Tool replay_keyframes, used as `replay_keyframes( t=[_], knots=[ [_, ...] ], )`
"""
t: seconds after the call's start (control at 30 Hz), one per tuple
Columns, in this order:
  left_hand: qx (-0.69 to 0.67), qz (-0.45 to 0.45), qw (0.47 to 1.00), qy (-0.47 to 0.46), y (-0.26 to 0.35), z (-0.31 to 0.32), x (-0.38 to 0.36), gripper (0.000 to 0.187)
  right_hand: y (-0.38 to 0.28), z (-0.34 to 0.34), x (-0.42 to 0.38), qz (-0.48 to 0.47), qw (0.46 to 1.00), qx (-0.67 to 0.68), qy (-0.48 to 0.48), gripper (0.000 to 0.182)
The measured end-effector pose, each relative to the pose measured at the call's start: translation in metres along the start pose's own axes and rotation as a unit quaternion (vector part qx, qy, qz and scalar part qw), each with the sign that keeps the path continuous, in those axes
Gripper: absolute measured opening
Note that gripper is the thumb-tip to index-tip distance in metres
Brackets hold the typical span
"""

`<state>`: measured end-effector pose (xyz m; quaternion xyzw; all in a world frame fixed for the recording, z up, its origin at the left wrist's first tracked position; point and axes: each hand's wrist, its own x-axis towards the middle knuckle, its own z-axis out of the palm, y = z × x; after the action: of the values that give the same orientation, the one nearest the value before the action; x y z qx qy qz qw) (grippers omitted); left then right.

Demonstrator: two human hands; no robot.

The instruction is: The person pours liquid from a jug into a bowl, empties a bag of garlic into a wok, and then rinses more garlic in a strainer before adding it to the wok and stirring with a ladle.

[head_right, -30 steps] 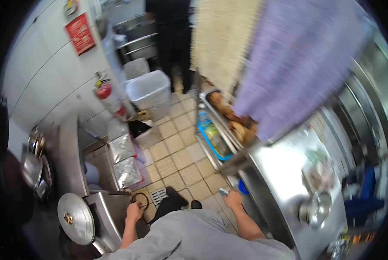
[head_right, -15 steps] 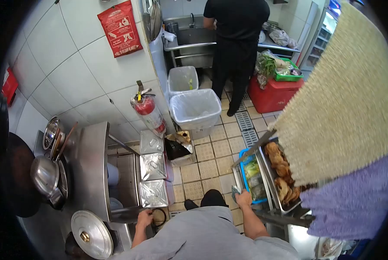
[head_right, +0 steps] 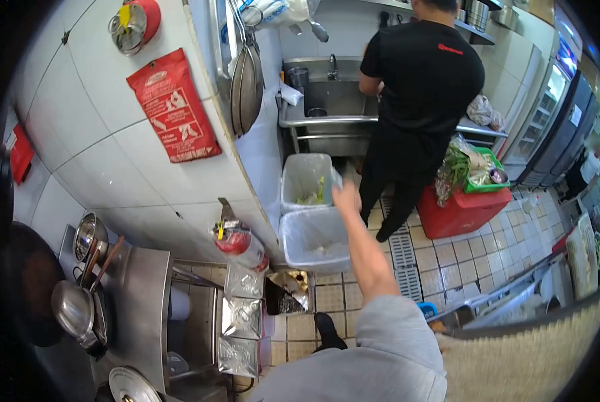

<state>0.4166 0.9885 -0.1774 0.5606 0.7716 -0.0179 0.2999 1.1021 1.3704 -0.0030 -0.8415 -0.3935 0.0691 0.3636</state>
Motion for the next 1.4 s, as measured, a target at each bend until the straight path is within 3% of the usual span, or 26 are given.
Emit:
replay_keyframes(
  t=[0.03,0.07,0.2,0.23,0.3,0.33,0.37,0.4,0.43,0.47,0.5,0.53,0.7,0.8,0.83,0.87,0.93,0.97,1.0,1.03,1.07,1.1,1.2,1.23,1.27,1.4],
  knots=[
    [-0.005,0.004,1.000,0.008,0.010,0.001,0.005,0.023,-0.067,-0.044,0.038,0.022,0.995,0.093,-0.033,0.066],
    [-0.010,0.007,1.000,0.014,0.016,0.004,0.004,0.023,-0.090,-0.038,0.076,-0.025,0.990,0.120,0.071,0.078],
    [-0.023,0.025,0.999,0.028,0.026,0.014,-0.002,0.022,-0.096,-0.020,0.083,-0.050,0.993,0.100,0.024,0.077],
    [-0.030,0.028,0.999,0.034,0.030,0.019,-0.004,0.022,-0.062,0.006,0.063,-0.080,0.991,0.103,0.015,0.071],
    [-0.044,0.029,0.997,0.048,0.034,0.029,-0.011,0.022,0.002,0.031,-0.011,0.045,0.990,0.045,-0.123,0.075],
    [-0.050,0.028,0.997,0.055,0.035,0.031,-0.017,0.022,0.087,0.088,-0.050,0.053,0.989,-0.016,-0.139,0.074],
    [-0.055,0.025,0.996,0.062,0.034,0.034,-0.022,0.022,0.123,0.076,-0.103,0.109,0.966,-0.047,-0.231,0.072],
    [-0.061,0.023,0.995,0.070,0.034,0.035,-0.028,0.022,0.198,0.097,-0.163,0.049,0.976,-0.027,-0.209,0.068],
    [-0.067,0.021,0.994,0.078,0.033,0.039,-0.031,0.022,0.204,0.053,-0.215,0.098,0.896,-0.186,-0.391,0.062],
    [-0.072,0.019,0.994,0.086,0.034,0.039,-0.037,0.022,0.305,0.090,-0.274,0.098,0.879,-0.204,-0.420,0.054],
    [-0.076,0.017,0.993,0.093,0.036,0.037,-0.044,0.022,0.398,0.108,-0.332,-0.070,0.753,-0.343,-0.557,0.047],
    [-0.079,0.015,0.992,0.099,0.031,0.042,-0.048,0.022,0.281,0.012,-0.339,0.091,0.791,-0.338,-0.503,0.039],
    [-0.102,0.032,0.986,0.129,-0.007,0.062,-0.070,0.022,0.316,0.011,-0.362,-0.033,0.811,-0.239,-0.532,0.041],
    [-0.137,0.025,0.977,0.161,-0.030,0.097,-0.104,0.022,0.291,0.080,-0.305,0.024,0.851,-0.252,-0.461,0.046],
    [-0.154,0.008,0.972,0.177,-0.040,0.117,-0.130,0.022,0.277,0.100,-0.287,-0.080,0.900,-0.232,-0.361,0.045],
    [-0.175,-0.017,0.965,0.197,-0.045,0.142,-0.161,0.023,0.258,0.125,-0.257,-0.033,0.897,-0.173,-0.405,0.044],
    [-0.222,-0.098,0.937,0.252,-0.053,0.215,-0.242,0.023,0.228,0.171,-0.222,-0.175,0.917,-0.135,-0.332,0.045],
    [-0.246,-0.160,0.916,0.275,-0.064,0.225,-0.260,0.023,0.193,0.164,-0.216,-0.081,0.923,-0.014,-0.375,0.040],
    [-0.295,-0.235,0.903,0.206,-0.067,0.232,-0.276,0.027,0.151,0.166,-0.217,0.024,0.901,0.091,-0.424,0.035],
    [-0.357,-0.300,0.874,0.138,-0.061,0.230,-0.288,0.034,0.142,0.183,-0.225,-0.048,0.913,0.120,-0.388,0.026],
    [-0.347,-0.312,0.867,0.173,-0.074,0.250,-0.300,0.036,0.100,0.165,-0.252,0.013,0.882,0.167,-0.441,0.022],
    [-0.395,-0.359,0.828,0.173,-0.082,0.263,-0.314,0.038,0.078,0.161,-0.281,0.003,0.868,0.163,-0.469,0.021],
    [-0.315,-0.436,0.824,0.175,-0.081,0.255,-0.379,0.037,0.094,0.207,-0.381,-0.143,0.823,0.149,-0.528,0.028],
    [-0.333,-0.464,0.799,0.187,-0.083,0.268,-0.396,0.037,0.078,0.185,-0.431,-0.123,0.828,0.035,-0.546,0.030],
    [-0.348,-0.492,0.778,0.179,-0.088,0.276,-0.410,0.037,0.082,0.186,-0.467,-0.216,0.756,-0.082,-0.613,0.026],
    [-0.406,-0.542,0.709,0.196,-0.093,0.270,-0.463,0.041,0.095,0.179,-0.626,-0.096,0.673,-0.186,-0.710,0.035]
  ],
)
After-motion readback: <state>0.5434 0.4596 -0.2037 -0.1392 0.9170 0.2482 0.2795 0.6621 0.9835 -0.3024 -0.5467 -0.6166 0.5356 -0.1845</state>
